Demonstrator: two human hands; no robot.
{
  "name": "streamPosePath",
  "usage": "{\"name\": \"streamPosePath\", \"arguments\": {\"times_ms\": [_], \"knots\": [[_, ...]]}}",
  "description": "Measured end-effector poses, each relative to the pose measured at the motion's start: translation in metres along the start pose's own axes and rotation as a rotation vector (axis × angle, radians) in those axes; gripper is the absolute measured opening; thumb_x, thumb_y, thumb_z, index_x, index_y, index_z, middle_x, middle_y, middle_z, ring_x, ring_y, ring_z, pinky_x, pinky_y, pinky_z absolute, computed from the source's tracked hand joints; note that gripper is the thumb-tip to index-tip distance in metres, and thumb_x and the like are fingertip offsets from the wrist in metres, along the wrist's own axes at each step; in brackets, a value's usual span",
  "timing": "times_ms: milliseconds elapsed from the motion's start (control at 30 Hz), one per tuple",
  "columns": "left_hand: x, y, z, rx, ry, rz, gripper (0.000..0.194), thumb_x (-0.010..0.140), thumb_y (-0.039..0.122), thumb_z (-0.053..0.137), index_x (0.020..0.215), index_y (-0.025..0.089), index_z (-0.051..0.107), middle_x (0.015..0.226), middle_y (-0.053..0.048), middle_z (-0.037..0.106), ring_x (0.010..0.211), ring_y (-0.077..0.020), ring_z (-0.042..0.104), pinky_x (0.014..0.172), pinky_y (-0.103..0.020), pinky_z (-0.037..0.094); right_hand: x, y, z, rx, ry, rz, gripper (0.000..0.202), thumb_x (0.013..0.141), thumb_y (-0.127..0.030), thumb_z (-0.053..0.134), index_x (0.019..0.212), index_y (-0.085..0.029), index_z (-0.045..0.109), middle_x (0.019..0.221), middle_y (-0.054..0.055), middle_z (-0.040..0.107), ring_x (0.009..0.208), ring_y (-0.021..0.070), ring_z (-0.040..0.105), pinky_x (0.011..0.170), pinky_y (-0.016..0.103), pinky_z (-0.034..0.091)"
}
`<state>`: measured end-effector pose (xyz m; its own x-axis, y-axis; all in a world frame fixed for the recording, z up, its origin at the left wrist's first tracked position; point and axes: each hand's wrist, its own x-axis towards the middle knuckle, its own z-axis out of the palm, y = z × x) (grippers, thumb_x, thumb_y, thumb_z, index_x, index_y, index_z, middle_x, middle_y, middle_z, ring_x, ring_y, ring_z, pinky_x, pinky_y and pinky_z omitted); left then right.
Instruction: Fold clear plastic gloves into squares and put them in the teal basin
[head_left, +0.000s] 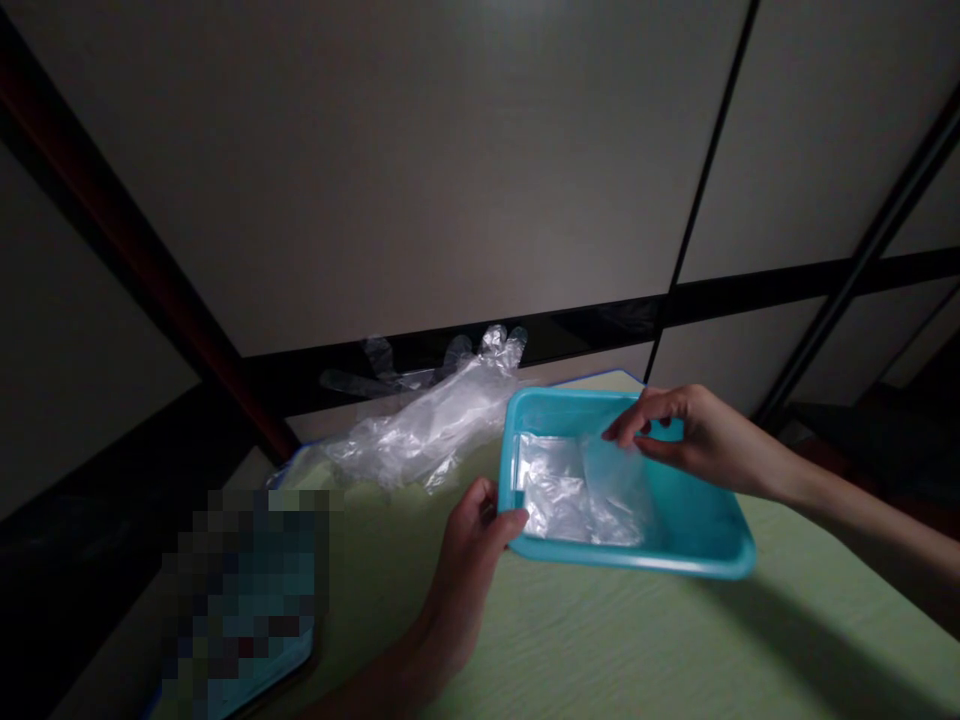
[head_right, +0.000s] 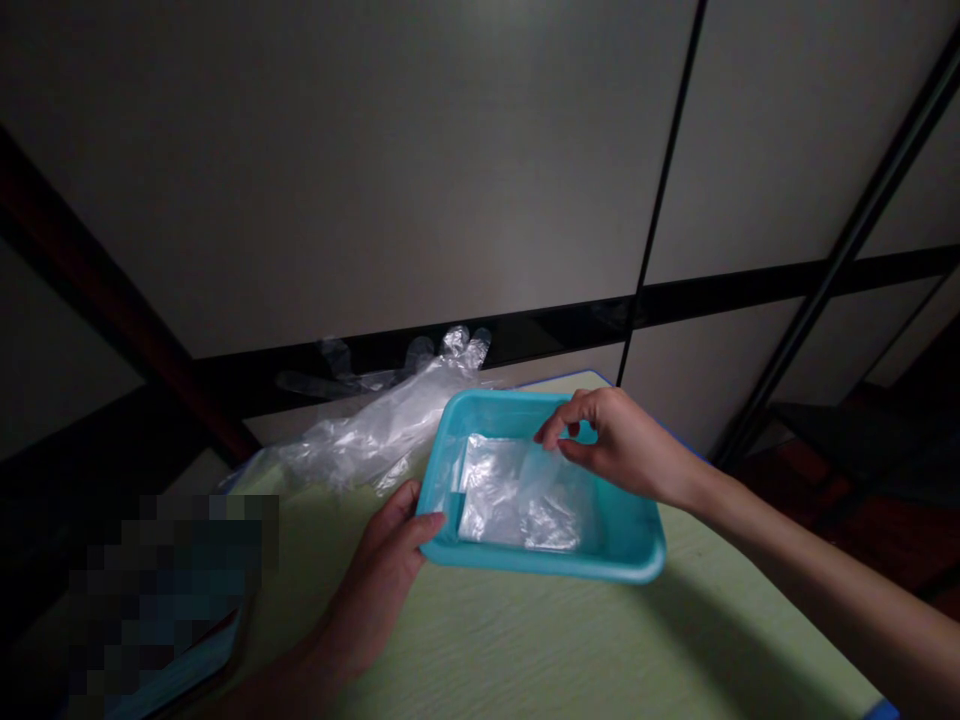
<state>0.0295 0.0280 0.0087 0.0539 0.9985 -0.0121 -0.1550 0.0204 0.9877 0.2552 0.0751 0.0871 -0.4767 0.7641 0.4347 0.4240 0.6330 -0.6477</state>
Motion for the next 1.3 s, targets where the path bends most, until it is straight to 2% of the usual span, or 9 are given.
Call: {"name": "streamPosePath", "arguments": {"times_ms": [167, 300, 533, 667, 833, 1033, 1300], "knots": [[0.0, 0.0, 0.001, 0.0, -0.005, -0.019, 0.019, 0.06, 0.03, 0.057, 0.069, 0.017, 0.046, 0.064, 0.001, 0.053, 0.06, -0.0136, 0.05, 0.053, -0.023, 0.035, -0.002, -0.004, 0.008, -0.132, -0.022, -0.105, 0.018, 0.067, -0.009, 0.056, 0.065, -0.023, 0.067, 0.07, 0.0, 0.064, 0.065, 0.0143, 0.057, 0.062, 0.027, 0.043], [-0.002, 0.001, 0.003, -0.016, -0.025, -0.026, 0.018, 0.063, 0.03, 0.056, 0.071, 0.018, 0.046, 0.065, 0.001, 0.053, 0.062, -0.0139, 0.051, 0.054, -0.023, 0.036, 0.0, -0.007, 0.011, -0.167, -0.06, -0.106, 0.02, 0.069, -0.008, 0.054, 0.065, -0.022, 0.068, 0.07, 0.0, 0.062, 0.06, 0.0123, 0.056, 0.054, 0.024, 0.042], [-0.006, 0.002, 0.004, -0.029, -0.028, -0.026, 0.018, 0.064, 0.03, 0.057, 0.069, 0.018, 0.044, 0.066, 0.001, 0.052, 0.064, -0.014, 0.051, 0.056, -0.023, 0.035, -0.001, -0.008, 0.007, -0.07, -0.125, -0.105, 0.018, 0.074, -0.013, 0.052, 0.07, -0.02, 0.068, 0.078, 0.003, 0.064, 0.07, 0.0145, 0.059, 0.062, 0.026, 0.047], [-0.009, 0.005, 0.006, -0.043, -0.042, -0.024, 0.016, 0.068, 0.027, 0.055, 0.071, 0.018, 0.042, 0.067, 0.002, 0.05, 0.065, -0.0131, 0.049, 0.057, -0.023, 0.035, -0.002, -0.008, 0.003, 0.011, -0.206, -0.002, 0.016, 0.076, -0.013, 0.05, 0.079, -0.016, 0.065, 0.082, 0.004, 0.063, 0.077, 0.0148, 0.059, 0.07, 0.027, 0.047], [-0.011, 0.006, 0.007, -0.058, -0.063, -0.03, 0.015, 0.071, 0.026, 0.054, 0.072, 0.018, 0.042, 0.07, 0.001, 0.05, 0.067, -0.0137, 0.049, 0.058, -0.024, 0.035, 0.0, -0.007, 0.004, 0.172, -0.184, 0.176, 0.016, 0.076, -0.018, 0.052, 0.09, -0.013, 0.057, 0.08, 0.005, 0.064, 0.074, 0.014, 0.06, 0.069, 0.027, 0.048], [-0.011, 0.006, 0.007, -0.072, -0.063, -0.041, 0.015, 0.07, 0.024, 0.054, 0.071, 0.017, 0.041, 0.067, 0.002, 0.047, 0.063, -0.0112, 0.046, 0.057, -0.022, 0.035, 0.005, -0.001, 0.015, 0.263, -0.162, 0.24, 0.008, 0.073, -0.021, 0.055, 0.077, -0.014, 0.057, 0.078, 0.005, 0.062, 0.076, 0.0149, 0.059, 0.069, 0.029, 0.048], [-0.011, 0.009, 0.009, -0.071, -0.088, -0.053, 0.014, 0.07, 0.026, 0.054, 0.075, 0.016, 0.045, 0.072, 0.0, 0.051, 0.067, -0.0136, 0.05, 0.06, -0.024, 0.038, 0.013, -0.002, 0.034, 0.292, -0.197, 0.327, 0.006, 0.068, -0.019, 0.055, 0.071, -0.015, 0.058, 0.079, 0.005, 0.061, 0.078, 0.0168, 0.058, 0.074, 0.033, 0.047]]}}
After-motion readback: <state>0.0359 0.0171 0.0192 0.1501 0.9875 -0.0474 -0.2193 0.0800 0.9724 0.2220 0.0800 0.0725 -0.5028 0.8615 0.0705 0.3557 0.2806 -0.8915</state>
